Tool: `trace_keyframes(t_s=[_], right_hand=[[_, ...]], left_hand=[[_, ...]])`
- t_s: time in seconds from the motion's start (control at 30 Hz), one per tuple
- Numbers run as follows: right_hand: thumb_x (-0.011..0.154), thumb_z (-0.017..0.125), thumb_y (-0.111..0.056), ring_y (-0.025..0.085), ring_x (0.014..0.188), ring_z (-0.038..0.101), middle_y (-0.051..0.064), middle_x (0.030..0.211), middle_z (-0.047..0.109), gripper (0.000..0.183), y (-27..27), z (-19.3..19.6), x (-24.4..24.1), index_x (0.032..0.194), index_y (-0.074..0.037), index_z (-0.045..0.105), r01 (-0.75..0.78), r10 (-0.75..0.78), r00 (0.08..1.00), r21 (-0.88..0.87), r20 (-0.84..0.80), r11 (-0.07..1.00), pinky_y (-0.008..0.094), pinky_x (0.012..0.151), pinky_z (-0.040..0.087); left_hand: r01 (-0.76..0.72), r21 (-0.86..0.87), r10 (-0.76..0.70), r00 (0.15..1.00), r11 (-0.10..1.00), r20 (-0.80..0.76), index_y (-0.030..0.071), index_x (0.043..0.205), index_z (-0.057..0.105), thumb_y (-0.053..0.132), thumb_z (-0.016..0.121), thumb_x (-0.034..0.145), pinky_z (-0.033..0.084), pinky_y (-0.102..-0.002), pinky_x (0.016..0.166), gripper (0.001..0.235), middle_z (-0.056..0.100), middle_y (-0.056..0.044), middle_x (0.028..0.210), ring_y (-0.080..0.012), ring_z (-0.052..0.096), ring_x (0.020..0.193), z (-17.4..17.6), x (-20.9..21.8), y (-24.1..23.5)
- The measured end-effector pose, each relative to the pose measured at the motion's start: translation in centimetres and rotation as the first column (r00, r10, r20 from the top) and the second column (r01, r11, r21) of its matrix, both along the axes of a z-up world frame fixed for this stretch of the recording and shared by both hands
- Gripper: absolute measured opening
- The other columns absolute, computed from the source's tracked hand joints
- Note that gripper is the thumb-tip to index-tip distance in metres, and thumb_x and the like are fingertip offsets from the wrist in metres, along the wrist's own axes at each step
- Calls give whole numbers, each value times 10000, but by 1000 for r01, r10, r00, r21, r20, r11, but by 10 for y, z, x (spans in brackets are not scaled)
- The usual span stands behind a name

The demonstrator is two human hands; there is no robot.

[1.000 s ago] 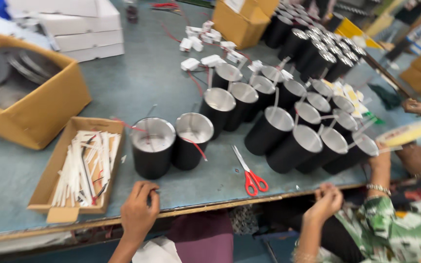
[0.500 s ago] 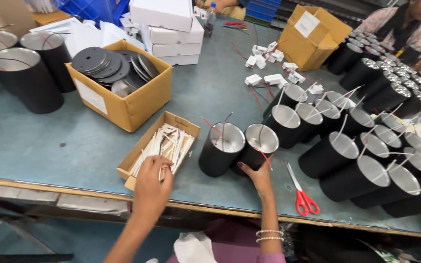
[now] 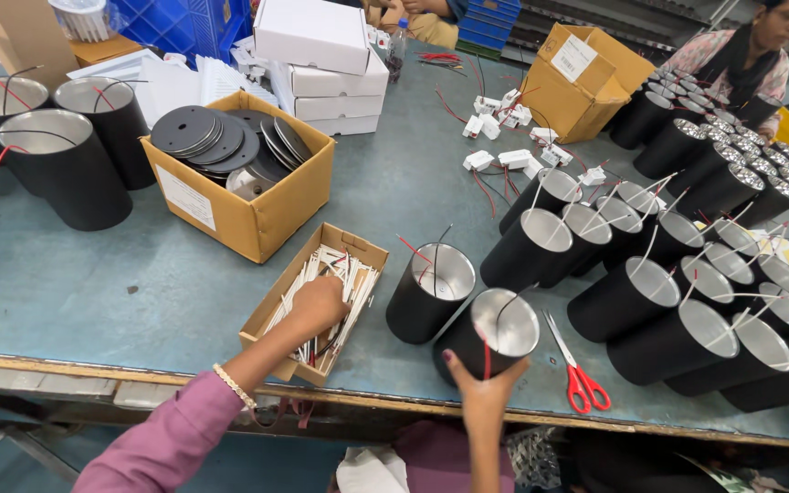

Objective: The person inserts white wicks into black cylindrical candle containers, aligns them with internal wires, and places the finished units on the table. The person also handles a cardboard box of wicks and moves containers to organize the workspace.

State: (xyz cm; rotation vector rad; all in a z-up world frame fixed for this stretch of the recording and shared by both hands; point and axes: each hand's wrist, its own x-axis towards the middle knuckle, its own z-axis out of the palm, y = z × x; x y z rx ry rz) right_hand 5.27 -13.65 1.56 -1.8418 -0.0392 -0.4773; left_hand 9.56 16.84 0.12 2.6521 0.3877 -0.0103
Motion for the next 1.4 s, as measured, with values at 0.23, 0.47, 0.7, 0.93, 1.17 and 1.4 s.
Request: trace_keyframes(t_s=[0.23,0.47,0.7,0.93,1.17,1.4], right_hand=[[759,825,-254,286,1269,523,172,1412,487,931,-12,7,-26,1474,-51,266,-211,231,960,131,-159,969,406,1034,438],[925,659,-90,236,1310,541,166,1399,552,585,-50,35,-42,1449,-21,407,-113,94,983,118,160,987,386,1067,435],[954,617,7,179,1137,643,128,1215,664,334,-28,58,-74,1281,24,547,-116,65,971,218,230,969,300,1012,500],[959,645,-26,147,1026,675,102,1099,705,217,-38,70,-87,1170,17,630,-130,98,987,279,126,951,262,903,521],[950,673,-83,122,917,689,100,1029,711,245,-26,68,-101,1172,17,644,-526,613,785,432,-84,732,254,772,547],[924,713,-40,134,798,671,111,970,682,244,-46,62,-88,1137,33,618,-524,650,755,515,-87,678,292,663,569]], left_hand=[[1,-285,-54,983,958,-178,-18,815,787,264,733,858,591,-359,715,290,773,-134,731,-209,751,674,0,11,38],[-10,-554,-8,1000,833,-29,-3,768,783,259,769,875,534,-301,571,284,743,-68,687,-113,699,622,48,-23,50],[-102,-230,115,992,968,42,76,854,824,330,783,850,553,-376,694,257,773,-136,768,-253,745,713,80,-51,33],[-58,-344,139,966,937,218,77,1013,788,303,708,916,541,-383,664,259,760,-111,803,-248,722,732,135,-96,-2],[331,-714,-69,927,617,369,62,932,814,136,762,794,442,-217,499,165,702,22,734,-42,615,637,135,-145,-138],[397,-776,26,883,491,468,-7,836,742,94,746,852,459,-247,585,102,645,-29,779,-85,602,688,114,-138,-175]])
